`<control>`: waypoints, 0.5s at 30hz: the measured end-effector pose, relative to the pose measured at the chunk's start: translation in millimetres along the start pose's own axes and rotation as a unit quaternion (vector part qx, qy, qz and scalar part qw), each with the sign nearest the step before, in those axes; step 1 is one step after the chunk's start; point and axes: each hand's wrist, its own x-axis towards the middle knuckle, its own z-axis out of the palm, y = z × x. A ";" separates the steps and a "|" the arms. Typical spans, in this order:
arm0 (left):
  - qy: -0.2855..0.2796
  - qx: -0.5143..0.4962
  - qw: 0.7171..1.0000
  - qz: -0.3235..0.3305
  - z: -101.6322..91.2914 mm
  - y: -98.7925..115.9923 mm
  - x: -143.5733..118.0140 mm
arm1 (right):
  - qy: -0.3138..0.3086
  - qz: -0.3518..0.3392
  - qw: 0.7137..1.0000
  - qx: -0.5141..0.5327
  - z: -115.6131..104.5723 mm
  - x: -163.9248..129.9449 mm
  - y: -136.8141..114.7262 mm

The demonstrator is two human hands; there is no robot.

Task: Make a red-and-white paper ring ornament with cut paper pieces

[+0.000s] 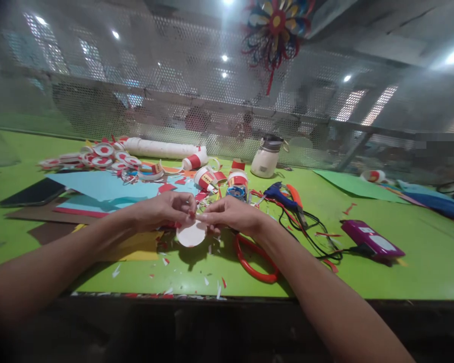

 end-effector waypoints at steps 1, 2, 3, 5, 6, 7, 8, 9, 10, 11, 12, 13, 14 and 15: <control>-0.006 -0.010 1.000 -0.001 -1.3 0.3 -0.1 | 0.006 0.003 1.000 0.015 0.3 0.7 1.3; -0.011 -0.023 1.000 -0.001 -3.0 0.5 0.0 | 0.013 0.007 0.999 0.031 0.5 1.4 2.4; -0.014 -0.039 0.999 0.000 -4.9 0.8 0.2 | 0.020 0.009 0.999 0.047 0.4 2.3 3.5; -0.009 -0.074 0.997 0.006 -8.7 1.6 0.7 | 0.033 0.008 0.997 0.075 -0.2 4.2 5.2; 0.000 -0.090 0.996 0.014 -9.9 2.2 0.9 | 0.044 0.005 0.995 0.090 -0.7 5.1 5.9; 0.008 -0.102 0.994 0.025 -10.5 2.7 1.0 | 0.058 -0.001 0.992 0.109 -1.2 6.0 6.5; 0.013 -0.109 0.993 0.037 -10.3 3.3 1.1 | 0.075 -0.008 0.989 0.128 -1.8 6.8 7.1; 0.015 -0.111 0.992 0.051 -9.3 3.7 1.1 | 0.092 -0.014 0.985 0.148 -2.4 7.5 7.7; 0.019 -0.106 0.992 0.064 -7.6 3.9 1.0 | 0.106 -0.020 0.981 0.163 -3.0 8.2 8.5; 0.027 -0.094 0.992 0.076 -5.3 4.0 1.0 | 0.116 -0.027 0.977 0.174 -3.5 8.8 9.3; 0.042 -0.079 0.993 0.083 -2.8 3.8 1.0 | 0.121 -0.033 0.976 0.180 -3.9 9.4 10.3; 0.064 -0.062 0.992 0.085 -0.3 3.3 1.3 | 0.124 -0.038 0.975 0.182 -4.1 10.1 11.4; 0.089 -0.045 0.991 0.084 2.2 2.7 1.7 | 0.124 -0.040 0.975 0.182 -4.0 10.9 12.6; 0.113 -0.030 0.990 0.079 4.4 1.9 2.3 | 0.125 -0.041 0.974 0.182 -3.6 11.6 13.6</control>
